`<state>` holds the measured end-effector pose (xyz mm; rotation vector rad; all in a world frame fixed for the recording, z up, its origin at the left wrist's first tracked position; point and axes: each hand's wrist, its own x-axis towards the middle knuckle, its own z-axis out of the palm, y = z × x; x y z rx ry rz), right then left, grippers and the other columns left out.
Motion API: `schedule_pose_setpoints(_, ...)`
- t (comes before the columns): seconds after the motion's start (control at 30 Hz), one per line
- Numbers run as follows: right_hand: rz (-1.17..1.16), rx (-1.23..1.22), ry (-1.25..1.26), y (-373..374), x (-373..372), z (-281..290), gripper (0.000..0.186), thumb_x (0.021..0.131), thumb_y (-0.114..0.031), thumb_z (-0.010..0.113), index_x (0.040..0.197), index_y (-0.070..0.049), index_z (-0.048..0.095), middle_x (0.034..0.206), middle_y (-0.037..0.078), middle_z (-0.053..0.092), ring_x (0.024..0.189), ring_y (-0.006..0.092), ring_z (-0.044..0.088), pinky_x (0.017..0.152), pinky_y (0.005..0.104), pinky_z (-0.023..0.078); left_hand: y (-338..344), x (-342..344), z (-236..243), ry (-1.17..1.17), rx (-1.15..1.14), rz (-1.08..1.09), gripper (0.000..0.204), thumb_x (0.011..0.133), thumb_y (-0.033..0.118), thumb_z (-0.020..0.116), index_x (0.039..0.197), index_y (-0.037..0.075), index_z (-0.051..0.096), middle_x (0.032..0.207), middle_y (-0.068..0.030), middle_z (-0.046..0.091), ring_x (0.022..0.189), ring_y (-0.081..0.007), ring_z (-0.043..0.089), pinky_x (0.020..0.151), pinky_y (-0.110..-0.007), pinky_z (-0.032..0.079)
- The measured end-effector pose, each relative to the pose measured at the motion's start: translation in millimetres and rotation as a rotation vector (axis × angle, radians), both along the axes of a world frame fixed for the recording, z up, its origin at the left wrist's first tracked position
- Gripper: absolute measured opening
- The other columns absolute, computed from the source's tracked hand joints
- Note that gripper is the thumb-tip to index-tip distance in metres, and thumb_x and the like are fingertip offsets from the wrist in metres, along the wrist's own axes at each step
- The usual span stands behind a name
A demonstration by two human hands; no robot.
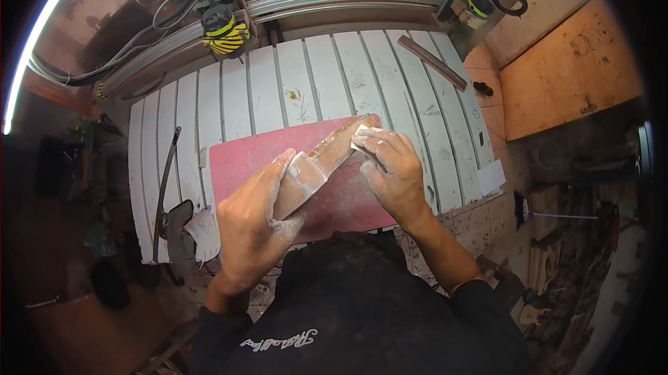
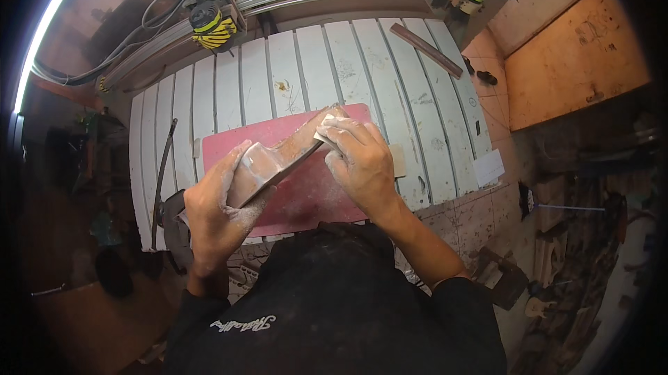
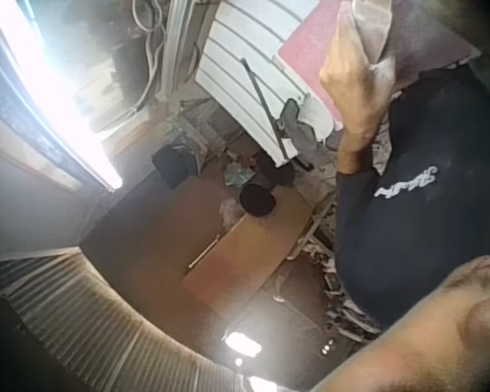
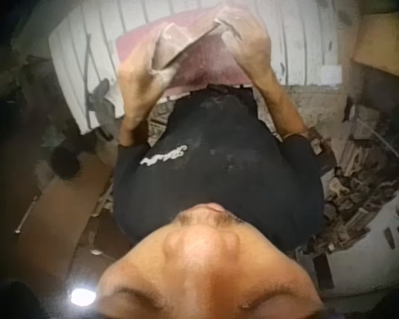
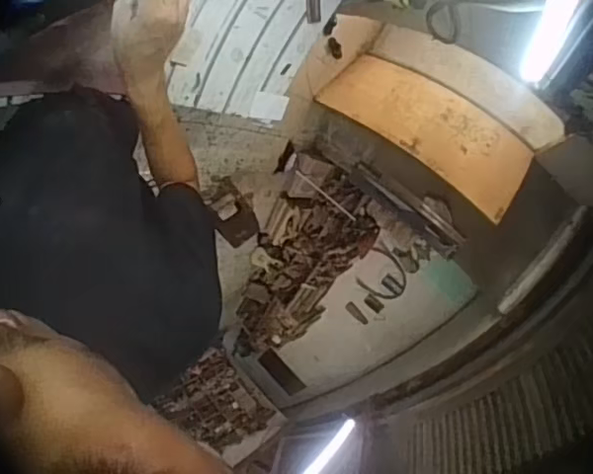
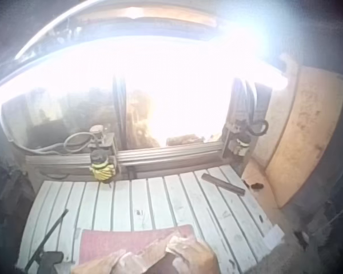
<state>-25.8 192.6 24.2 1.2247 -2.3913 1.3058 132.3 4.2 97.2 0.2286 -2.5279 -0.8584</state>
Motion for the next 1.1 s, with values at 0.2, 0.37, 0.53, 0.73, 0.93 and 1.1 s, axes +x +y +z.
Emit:
schedule_pose_setpoints(0.2, 0.061, -0.091, -0.147, -9, 30, -1, 0.038, 0.079, 0.010, 0.062, 0.112, 0.000, 0.077, 0.116, 0.015, 0.076, 0.110, 0.0332, 0.070, 0.099, 0.0409, 0.054, -2, -6, -22, -0.005, -0.015, -0.028, 0.066, 0.073, 0.008, 0.094, 0.134, 0.002, 0.069, 0.118, -0.0197, 0.077, 0.104, -0.0351, 0.078, 0.090, -0.040, 0.062)
schedule_pose_setpoints(0.37, -0.041, -0.027, -0.103, -7, 30, -1, 0.039, 0.078, 0.010, 0.062, 0.113, 0.001, 0.076, 0.117, 0.017, 0.076, 0.116, 0.0338, 0.070, 0.105, 0.0405, 0.054, 3, -8, -21, -0.001, 0.034, -0.021, 0.065, 0.072, 0.007, 0.094, 0.133, 0.003, 0.070, 0.119, -0.0186, 0.077, 0.105, -0.0354, 0.077, 0.089, -0.041, 0.062)
schedule_pose_setpoints(0.53, -0.162, -0.066, -0.025, -5, 0, -19, 0.039, 0.077, 0.006, 0.065, 0.113, -0.004, 0.078, 0.114, 0.014, 0.077, 0.113, 0.0320, 0.071, 0.100, 0.0431, 0.054, 4, -7, -16, -0.004, -0.006, -0.085, 0.061, 0.073, 0.005, 0.092, 0.131, 0.008, 0.073, 0.121, -0.0156, 0.076, 0.109, -0.0340, 0.076, 0.090, -0.041, 0.062)
schedule_pose_setpoints(0.73, -0.013, -0.062, -0.029, -3, 13, -19, 0.035, 0.079, 0.011, 0.062, 0.109, 0.002, 0.076, 0.114, 0.017, 0.076, 0.113, 0.0314, 0.071, 0.102, 0.0412, 0.055, 4, -6, -20, -0.036, 0.030, -0.090, 0.061, 0.071, 0.003, 0.091, 0.129, 0.012, 0.074, 0.121, -0.0139, 0.075, 0.110, -0.0336, 0.076, 0.090, -0.040, 0.062)
schedule_pose_setpoints(0.93, -0.004, -0.040, -0.069, -2, 24, -12, 0.038, 0.080, 0.010, 0.060, 0.114, 0.002, 0.076, 0.115, 0.017, 0.076, 0.113, 0.0326, 0.071, 0.104, 0.0416, 0.055, 5, -6, -25, 0.020, 0.048, -0.089, 0.067, 0.068, 0.003, 0.088, 0.131, 0.019, 0.074, 0.123, -0.0116, 0.073, 0.102, -0.0327, 0.075, 0.082, -0.041, 0.062)
schedule_pose_setpoints(1.1, -0.128, -0.026, -0.008, -4, 30, -12, 0.038, 0.078, 0.009, 0.062, 0.113, 0.001, 0.076, 0.119, 0.018, 0.076, 0.116, 0.0332, 0.071, 0.105, 0.0419, 0.053, 8, -6, -25, -0.010, 0.027, -0.078, 0.064, 0.069, 0.003, 0.089, 0.129, 0.020, 0.075, 0.122, -0.0113, 0.073, 0.105, -0.0335, 0.074, 0.083, -0.043, 0.062)
